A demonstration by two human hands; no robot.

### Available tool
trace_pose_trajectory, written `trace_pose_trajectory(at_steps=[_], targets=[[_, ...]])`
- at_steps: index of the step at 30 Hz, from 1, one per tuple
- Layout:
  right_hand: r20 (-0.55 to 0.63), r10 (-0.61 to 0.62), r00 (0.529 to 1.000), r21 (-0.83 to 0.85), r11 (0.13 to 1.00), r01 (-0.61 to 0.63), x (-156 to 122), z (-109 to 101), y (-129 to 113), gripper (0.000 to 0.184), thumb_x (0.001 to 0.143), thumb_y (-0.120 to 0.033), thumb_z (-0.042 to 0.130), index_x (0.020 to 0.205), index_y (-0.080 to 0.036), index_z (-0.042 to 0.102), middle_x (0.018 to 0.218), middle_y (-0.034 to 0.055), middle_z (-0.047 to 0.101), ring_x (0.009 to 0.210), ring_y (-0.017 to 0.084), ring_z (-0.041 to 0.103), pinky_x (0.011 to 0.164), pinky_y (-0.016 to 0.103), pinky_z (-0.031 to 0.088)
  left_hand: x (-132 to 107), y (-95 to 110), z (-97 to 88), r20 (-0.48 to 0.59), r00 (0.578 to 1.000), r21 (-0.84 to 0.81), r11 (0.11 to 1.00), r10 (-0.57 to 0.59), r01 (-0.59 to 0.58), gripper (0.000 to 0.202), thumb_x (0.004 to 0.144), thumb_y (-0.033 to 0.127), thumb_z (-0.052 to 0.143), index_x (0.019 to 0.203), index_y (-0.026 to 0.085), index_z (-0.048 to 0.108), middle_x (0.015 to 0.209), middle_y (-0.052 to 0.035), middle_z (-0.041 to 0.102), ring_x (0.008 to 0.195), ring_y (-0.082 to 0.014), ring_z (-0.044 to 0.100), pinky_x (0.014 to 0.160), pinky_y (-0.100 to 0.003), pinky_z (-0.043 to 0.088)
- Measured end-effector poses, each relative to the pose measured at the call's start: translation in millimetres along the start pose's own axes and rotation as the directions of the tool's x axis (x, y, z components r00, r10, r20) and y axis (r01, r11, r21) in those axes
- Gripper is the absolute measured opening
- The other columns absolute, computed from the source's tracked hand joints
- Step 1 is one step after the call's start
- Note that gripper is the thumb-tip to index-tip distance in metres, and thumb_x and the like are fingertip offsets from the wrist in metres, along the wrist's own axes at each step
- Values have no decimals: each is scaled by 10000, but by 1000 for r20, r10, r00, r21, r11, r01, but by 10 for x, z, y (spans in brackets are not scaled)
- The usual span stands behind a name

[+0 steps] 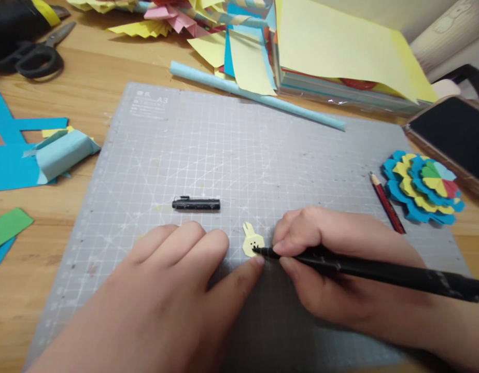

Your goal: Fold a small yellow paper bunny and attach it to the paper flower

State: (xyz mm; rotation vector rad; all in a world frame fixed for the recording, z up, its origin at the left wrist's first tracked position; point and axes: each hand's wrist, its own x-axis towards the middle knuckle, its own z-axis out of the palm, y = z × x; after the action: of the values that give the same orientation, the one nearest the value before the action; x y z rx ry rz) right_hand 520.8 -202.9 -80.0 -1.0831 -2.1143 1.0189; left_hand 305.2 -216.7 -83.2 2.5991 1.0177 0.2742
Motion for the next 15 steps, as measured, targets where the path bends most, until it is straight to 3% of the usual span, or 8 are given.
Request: trace_pose_trajectory(at_steps=[5, 11, 15], targets=[[11, 7, 1000, 11, 1000, -7, -1, -4, 3, 230, 717, 16, 525, 757, -204, 472, 718, -25, 618, 661, 121, 622, 588, 248, 496, 17, 7, -10, -10, 1000, -8, 1000, -5, 5, 370, 834, 78, 401, 1032, 289, 631, 735, -14, 496, 657, -204, 378, 612, -364, 268], [-53, 126, 991, 14, 992, -125, 35, -27, -48, 174, 728, -41, 521, 695, -204, 472, 660, -9, 624, 600, 141, 625, 538, 265, 505, 23, -5, -26, -10, 1000, -24, 1000, -19, 19, 379, 839, 81, 404, 1047, 302, 631, 751, -13, 510, 658, -197, 395, 613, -359, 280], [-22, 82, 996, 22, 996, -82, 27, -23, -45, 194, 718, -19, 527, 732, -206, 479, 670, -20, 618, 602, 127, 611, 531, 249, 494, 18, -9, -11, 7, 1000, -14, 1000, -10, 10, 373, 836, 87, 410, 1051, 297, 629, 754, -14, 502, 666, -207, 388, 614, -365, 273]])
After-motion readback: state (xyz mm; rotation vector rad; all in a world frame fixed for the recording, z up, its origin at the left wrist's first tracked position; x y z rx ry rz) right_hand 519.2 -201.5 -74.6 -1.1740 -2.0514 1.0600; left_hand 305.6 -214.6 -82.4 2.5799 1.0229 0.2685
